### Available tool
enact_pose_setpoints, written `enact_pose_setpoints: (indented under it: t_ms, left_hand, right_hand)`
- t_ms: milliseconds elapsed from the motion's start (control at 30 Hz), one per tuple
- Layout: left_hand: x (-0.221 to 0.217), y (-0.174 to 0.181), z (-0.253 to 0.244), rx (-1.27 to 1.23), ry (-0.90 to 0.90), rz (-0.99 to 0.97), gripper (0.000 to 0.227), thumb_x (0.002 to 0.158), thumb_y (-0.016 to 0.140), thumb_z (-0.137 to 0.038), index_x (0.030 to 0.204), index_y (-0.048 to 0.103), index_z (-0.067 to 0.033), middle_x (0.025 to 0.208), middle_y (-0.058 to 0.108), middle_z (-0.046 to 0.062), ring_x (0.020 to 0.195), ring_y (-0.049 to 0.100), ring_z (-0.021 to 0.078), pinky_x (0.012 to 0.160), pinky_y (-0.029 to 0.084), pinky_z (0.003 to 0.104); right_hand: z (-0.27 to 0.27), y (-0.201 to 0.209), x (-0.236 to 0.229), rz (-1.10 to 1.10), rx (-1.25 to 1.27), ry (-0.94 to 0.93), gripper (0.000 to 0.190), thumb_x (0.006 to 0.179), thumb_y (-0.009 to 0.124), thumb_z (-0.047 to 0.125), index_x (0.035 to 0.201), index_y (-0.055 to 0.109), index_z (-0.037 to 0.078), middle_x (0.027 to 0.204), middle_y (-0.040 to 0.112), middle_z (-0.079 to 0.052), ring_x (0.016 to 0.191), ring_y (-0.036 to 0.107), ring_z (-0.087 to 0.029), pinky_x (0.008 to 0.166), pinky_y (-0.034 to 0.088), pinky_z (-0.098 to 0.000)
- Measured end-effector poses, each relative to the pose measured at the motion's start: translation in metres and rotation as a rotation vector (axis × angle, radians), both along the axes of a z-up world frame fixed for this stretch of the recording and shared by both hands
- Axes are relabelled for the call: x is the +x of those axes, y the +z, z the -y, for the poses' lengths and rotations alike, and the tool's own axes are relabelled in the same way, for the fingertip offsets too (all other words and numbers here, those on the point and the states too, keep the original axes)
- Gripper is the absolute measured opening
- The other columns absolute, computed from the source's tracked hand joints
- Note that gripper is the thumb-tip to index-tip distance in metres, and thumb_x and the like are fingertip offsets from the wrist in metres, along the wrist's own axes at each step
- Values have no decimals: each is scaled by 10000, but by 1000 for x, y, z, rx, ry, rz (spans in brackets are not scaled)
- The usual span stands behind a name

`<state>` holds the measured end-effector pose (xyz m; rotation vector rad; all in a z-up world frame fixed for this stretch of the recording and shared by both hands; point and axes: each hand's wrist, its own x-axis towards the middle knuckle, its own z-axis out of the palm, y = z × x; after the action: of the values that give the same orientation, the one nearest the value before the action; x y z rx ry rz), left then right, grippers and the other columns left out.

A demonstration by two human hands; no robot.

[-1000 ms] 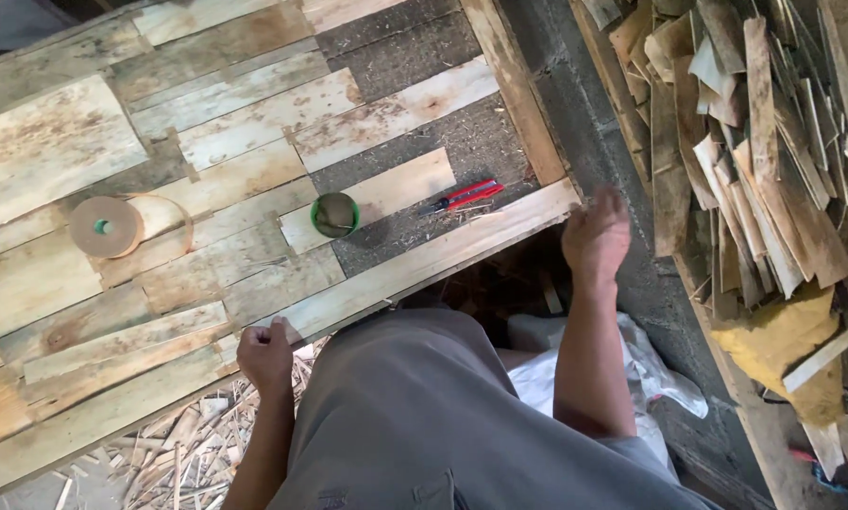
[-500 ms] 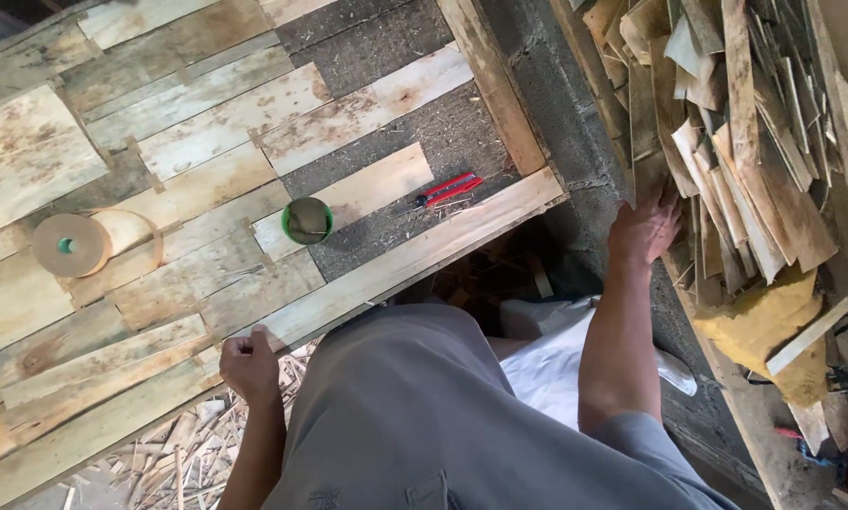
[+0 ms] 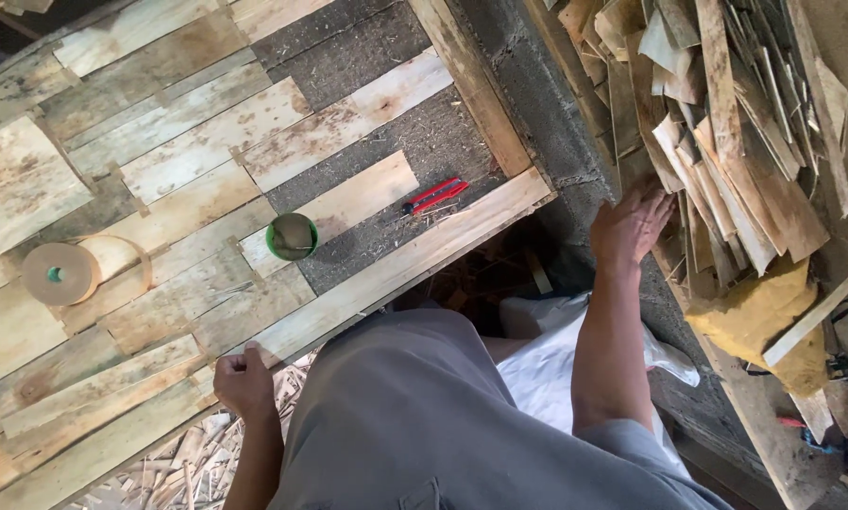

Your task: Apply thin wood veneers to a larger wooden surface, trimming them with a utility knife to fit.

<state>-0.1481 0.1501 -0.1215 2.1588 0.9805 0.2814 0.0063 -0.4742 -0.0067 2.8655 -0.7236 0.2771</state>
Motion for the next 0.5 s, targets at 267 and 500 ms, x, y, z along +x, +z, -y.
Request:
enact_pose_setpoints:
  t_ms: [267, 500]
  left_hand:
    - [1, 2, 5, 29, 0, -28, 461, 998, 796, -289, 726, 551, -9, 666, 582, 104, 599, 507, 190, 573, 435, 370]
    - [-1, -4, 2, 106, -3, -65, 460, 996, 802, -303, 722, 574, -12, 665, 602, 115, 595, 538, 211, 587, 452, 373]
  right_hand:
    - [42, 91, -1, 311, -82, 90, 161, 1146, 642, 150, 1010, 728, 157, 731, 657, -5, 495, 478, -81, 367, 359, -239]
    - [169, 131, -5, 228, -296, 78, 683, 671, 727, -151, 1313, 632, 64, 1361, 638, -163, 1201, 627, -295, 883, 543, -438]
